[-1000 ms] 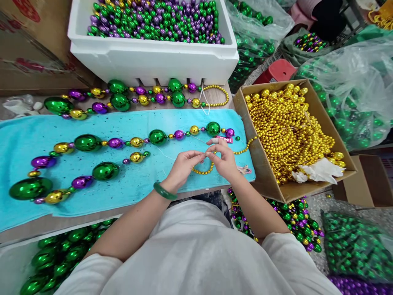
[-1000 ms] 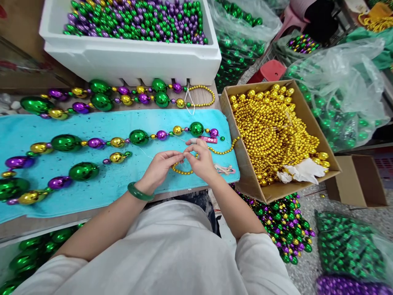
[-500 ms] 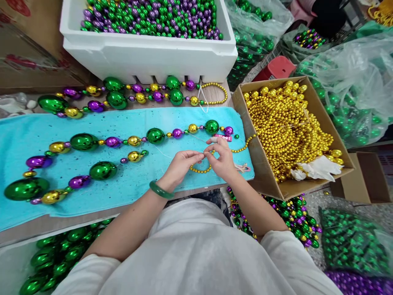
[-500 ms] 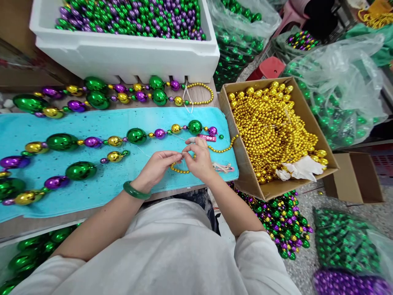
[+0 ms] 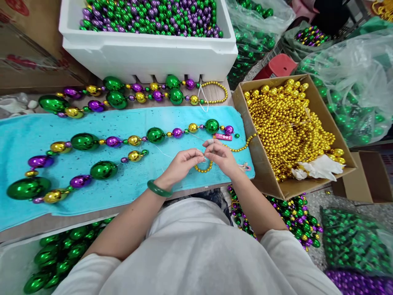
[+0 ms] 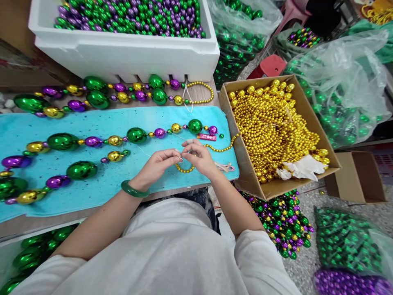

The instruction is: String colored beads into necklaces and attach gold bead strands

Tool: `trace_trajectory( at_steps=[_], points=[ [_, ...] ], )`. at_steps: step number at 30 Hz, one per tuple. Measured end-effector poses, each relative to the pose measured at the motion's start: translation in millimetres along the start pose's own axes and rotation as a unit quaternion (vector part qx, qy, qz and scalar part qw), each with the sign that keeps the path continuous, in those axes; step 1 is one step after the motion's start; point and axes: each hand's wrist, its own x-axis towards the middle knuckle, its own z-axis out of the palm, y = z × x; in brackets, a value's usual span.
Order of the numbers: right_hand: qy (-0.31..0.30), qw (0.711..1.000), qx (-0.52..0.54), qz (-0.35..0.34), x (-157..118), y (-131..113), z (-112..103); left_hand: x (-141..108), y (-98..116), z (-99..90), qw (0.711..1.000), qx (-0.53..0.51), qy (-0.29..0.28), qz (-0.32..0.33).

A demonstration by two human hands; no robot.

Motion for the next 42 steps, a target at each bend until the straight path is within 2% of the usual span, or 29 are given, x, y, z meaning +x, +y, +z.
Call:
trace_trajectory(
  at_steps=[4,10,15,26,33,39,42],
  points=[
    [0.032,0.999,-0.004,-0.03,-4,4,11,-1,-4,3.5,0.998,-0.016,0.049,0.018],
    [0.064,0.997,0.019,-0.03,-5,9,20,-1,-10,7.2,0.969,0.135,0.147,0.148],
    [0.066,0.997,0.022,-0.033,-5,10,22,0,-12,7.3,0.962,0.147,0.172,0.154],
    [0.098,0.99,-0.026,-0.093,-1,10,14,1,-13,3.2,0.99,0.003,0.136,0.047],
    [0.084,0.994,0.0,-0.075,0,9,16,1,-14,3.5,0.991,-0.023,0.125,0.037],
    [0.085,0.994,0.042,-0.059,2,10,19,1,-16,2.4,0.995,-0.006,0.089,0.034],
    [0.087,0.993,0.058,-0.048,-1,9,22,1,-17,2.9,0.993,0.006,0.102,0.053]
  ],
)
